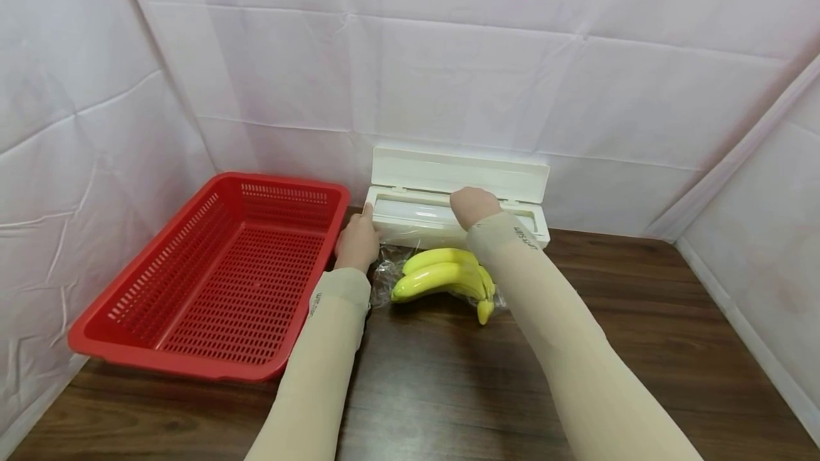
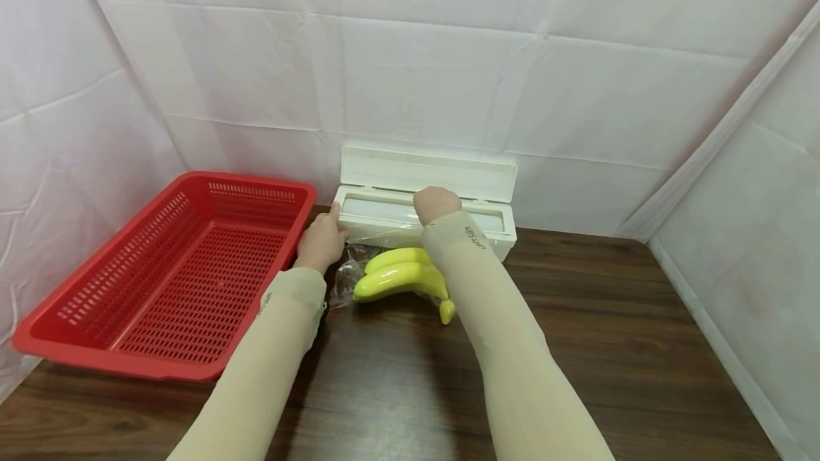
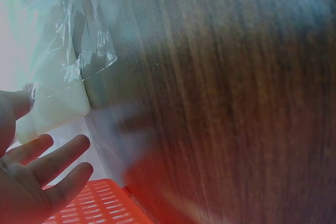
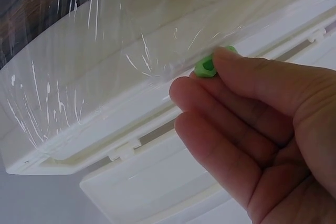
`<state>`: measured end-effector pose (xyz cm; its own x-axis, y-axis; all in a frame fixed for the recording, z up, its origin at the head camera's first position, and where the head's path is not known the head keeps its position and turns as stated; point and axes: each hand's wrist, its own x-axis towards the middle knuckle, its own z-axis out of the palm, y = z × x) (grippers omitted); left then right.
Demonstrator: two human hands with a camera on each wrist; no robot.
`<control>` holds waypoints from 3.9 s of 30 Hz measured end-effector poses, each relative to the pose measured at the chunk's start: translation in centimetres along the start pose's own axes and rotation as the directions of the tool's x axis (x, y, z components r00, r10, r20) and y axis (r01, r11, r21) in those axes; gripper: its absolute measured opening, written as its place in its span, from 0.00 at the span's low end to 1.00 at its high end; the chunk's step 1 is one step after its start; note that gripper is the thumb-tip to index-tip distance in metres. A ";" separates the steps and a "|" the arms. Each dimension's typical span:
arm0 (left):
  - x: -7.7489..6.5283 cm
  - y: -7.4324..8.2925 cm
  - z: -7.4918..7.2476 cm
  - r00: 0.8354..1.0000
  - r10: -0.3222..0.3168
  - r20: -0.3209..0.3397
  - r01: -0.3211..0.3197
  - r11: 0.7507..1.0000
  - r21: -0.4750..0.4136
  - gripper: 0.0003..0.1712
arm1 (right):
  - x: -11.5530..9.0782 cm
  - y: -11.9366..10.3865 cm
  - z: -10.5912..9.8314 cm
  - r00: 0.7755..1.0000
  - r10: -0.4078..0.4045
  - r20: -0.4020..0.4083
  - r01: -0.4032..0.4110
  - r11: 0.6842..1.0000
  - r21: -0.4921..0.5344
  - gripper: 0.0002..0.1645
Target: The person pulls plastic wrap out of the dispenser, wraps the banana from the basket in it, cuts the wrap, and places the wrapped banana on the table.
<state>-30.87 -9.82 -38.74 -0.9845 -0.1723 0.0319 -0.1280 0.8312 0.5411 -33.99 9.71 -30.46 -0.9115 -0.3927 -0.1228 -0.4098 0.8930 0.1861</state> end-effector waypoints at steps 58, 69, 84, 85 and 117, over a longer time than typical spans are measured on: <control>0.0 0.0 0.0 1.000 -0.001 -0.007 0.001 1.000 0.011 0.40 | -0.6 1.7 0.6 0.998 0.057 -0.018 -0.058 0.997 -0.055 0.10; 0.1 -0.2 0.2 1.000 0.001 -0.015 0.000 1.000 0.024 0.39 | -0.4 2.4 1.1 0.999 0.040 -0.031 -0.041 0.998 -0.050 0.11; -0.1 0.1 0.0 1.000 -0.009 -0.012 0.009 1.000 0.019 0.39 | -0.7 2.7 1.0 0.999 0.028 -0.037 -0.030 0.998 -0.047 0.13; -0.1 0.1 0.0 1.000 -0.009 -0.012 0.009 1.000 0.017 0.39 | -0.6 2.8 1.0 0.999 0.029 -0.037 -0.031 0.998 -0.047 0.13; 0.0 0.2 0.0 1.000 0.000 -0.011 0.000 1.000 0.020 0.40 | -1.0 4.0 1.2 0.999 0.021 -0.033 -0.022 0.999 -0.030 0.12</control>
<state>-30.88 -9.62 -38.67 -0.9832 -0.1781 0.0406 -0.1308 0.8416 0.5240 -34.69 13.89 -30.78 -0.9205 -0.3809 -0.0870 -0.3907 0.8943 0.2181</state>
